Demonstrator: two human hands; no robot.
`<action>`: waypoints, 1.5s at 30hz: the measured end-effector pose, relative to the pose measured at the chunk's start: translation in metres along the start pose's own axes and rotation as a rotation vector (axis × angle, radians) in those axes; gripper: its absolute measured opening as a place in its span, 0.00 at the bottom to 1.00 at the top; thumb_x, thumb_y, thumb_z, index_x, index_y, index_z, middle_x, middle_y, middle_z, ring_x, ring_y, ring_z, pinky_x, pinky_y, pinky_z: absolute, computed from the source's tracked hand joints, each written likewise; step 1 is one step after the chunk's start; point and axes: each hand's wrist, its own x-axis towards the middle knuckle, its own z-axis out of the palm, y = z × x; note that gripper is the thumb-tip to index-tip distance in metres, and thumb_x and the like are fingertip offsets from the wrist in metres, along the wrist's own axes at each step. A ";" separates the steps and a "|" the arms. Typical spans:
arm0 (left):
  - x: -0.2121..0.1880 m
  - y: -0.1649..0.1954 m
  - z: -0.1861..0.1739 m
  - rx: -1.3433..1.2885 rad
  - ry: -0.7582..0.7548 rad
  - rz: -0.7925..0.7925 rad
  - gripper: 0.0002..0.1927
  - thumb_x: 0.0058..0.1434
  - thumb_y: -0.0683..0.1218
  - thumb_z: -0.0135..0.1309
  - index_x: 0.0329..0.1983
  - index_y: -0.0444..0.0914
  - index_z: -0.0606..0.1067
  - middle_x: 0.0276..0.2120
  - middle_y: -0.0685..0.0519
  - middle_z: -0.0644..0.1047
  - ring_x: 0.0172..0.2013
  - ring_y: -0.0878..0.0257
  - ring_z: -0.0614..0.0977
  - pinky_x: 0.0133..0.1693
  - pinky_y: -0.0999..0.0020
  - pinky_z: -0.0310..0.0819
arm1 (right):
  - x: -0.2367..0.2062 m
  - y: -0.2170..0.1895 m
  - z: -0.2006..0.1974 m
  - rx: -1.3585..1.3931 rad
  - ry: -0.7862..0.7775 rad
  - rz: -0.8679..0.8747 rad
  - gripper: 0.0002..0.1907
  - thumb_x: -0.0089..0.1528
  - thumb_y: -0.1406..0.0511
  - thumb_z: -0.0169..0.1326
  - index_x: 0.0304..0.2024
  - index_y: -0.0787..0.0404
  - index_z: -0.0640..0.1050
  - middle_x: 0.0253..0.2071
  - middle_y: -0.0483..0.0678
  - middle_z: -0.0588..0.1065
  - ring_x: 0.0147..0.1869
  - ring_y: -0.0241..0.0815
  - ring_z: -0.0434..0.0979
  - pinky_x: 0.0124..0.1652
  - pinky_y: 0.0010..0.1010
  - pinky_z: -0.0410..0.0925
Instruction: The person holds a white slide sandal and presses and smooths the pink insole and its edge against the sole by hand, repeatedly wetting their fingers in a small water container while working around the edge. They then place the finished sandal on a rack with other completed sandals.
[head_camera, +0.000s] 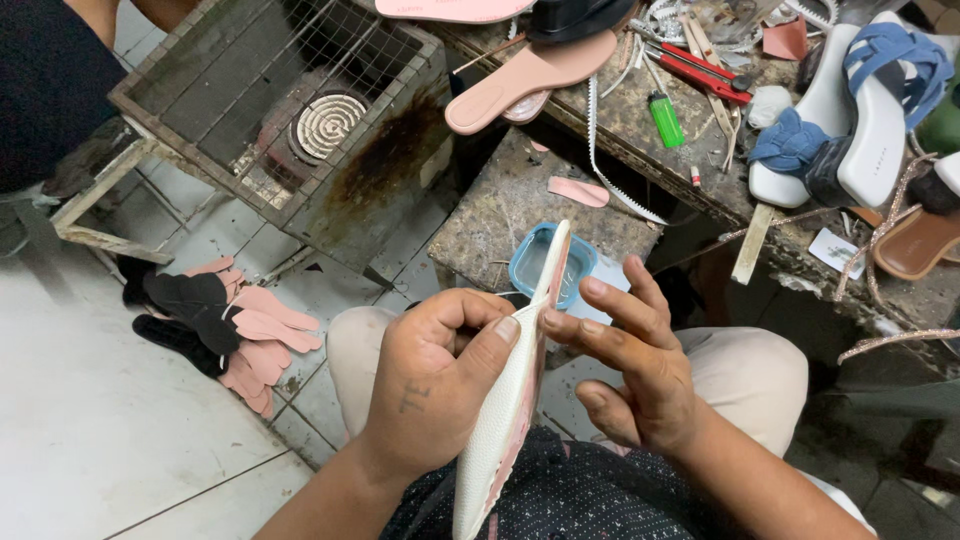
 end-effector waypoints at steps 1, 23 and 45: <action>0.000 0.001 0.000 0.018 -0.001 0.004 0.06 0.68 0.40 0.54 0.39 0.30 0.76 0.34 0.52 0.81 0.30 0.72 0.79 0.31 0.76 0.75 | 0.000 0.001 0.000 -0.018 -0.008 0.001 0.24 0.72 0.56 0.50 0.65 0.61 0.65 0.61 0.49 0.77 0.80 0.49 0.60 0.80 0.54 0.44; 0.001 0.010 0.000 0.087 0.015 -0.026 0.07 0.67 0.41 0.54 0.40 0.29 0.76 0.27 0.52 0.80 0.25 0.72 0.79 0.27 0.76 0.74 | 0.000 0.002 0.000 -0.141 -0.057 -0.077 0.29 0.66 0.61 0.61 0.66 0.57 0.66 0.63 0.46 0.76 0.78 0.45 0.61 0.78 0.55 0.45; 0.002 0.001 -0.002 0.028 0.062 0.007 0.09 0.67 0.41 0.53 0.44 0.29 0.75 0.31 0.51 0.81 0.28 0.71 0.80 0.30 0.76 0.76 | -0.005 -0.002 0.002 -0.043 -0.100 -0.109 0.32 0.66 0.63 0.62 0.69 0.55 0.63 0.63 0.46 0.75 0.79 0.46 0.60 0.78 0.55 0.45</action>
